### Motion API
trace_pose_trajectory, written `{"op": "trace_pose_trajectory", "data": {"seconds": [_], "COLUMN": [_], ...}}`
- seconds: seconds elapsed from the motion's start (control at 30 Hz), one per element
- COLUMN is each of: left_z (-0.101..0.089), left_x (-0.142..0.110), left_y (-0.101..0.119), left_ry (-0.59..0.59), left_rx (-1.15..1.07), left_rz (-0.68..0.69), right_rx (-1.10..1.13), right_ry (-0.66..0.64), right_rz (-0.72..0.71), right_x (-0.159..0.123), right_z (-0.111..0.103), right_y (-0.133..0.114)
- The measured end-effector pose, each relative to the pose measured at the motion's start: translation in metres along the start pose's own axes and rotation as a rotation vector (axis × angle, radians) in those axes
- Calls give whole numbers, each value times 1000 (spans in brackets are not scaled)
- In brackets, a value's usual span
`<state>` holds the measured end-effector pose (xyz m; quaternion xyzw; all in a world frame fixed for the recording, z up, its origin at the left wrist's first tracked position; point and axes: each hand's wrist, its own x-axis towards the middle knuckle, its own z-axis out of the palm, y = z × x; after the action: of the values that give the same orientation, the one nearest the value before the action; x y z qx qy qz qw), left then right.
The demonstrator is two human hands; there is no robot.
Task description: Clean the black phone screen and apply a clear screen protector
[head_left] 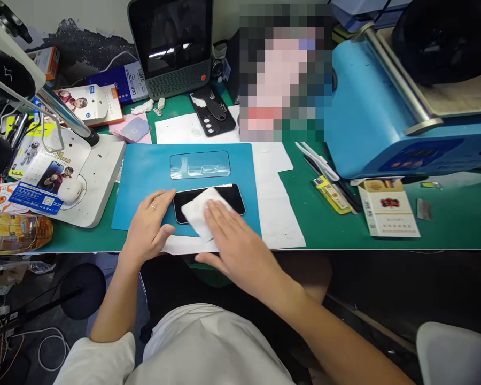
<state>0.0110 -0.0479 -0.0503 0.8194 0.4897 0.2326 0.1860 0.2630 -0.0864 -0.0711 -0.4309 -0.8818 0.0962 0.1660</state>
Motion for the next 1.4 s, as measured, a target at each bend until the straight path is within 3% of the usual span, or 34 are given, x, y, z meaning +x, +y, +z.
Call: {"op": "trace_pose_trajectory", "data": {"seconds": [0.1, 0.2, 0.3, 0.47, 0.57, 0.67, 0.83, 1.03, 1.23, 1.4], "left_z": [0, 1, 1, 0, -1, -2, -2, -4, -2, -1], "left_x": [-1, -2, -3, -2, 0, 1, 1, 2, 0, -1], "left_y": [1, -1, -2, -4, -5, -5, -3, -3, -4, -3], "left_ry": [14, 20, 32, 73, 66, 33, 7, 7, 23, 34], "left_rx": [-49, -65, -81, -101, -88, -62, -59, -68, -110, -139], "left_rz": [-13, -13, -6, 5, 6, 4, -40, -52, -46, -62], "right_rx": [-55, -74, -34, 34, 50, 66, -11, -62, -68, -85], "right_ry": [-5, -10, -5, -43, -34, -36, -51, -12, -44, -70], "right_rz": [66, 148, 205, 71, -4, -45, 83, 134, 65, 150], "right_x": [-14, -2, 29, 65, 55, 28, -1, 8, 16, 20], "right_z": [-8, -5, 5, 14, 13, 6, -15, -29, -16, -13], "right_y": [21, 26, 13, -27, -31, -13, 21, 17, 17, 21]}}
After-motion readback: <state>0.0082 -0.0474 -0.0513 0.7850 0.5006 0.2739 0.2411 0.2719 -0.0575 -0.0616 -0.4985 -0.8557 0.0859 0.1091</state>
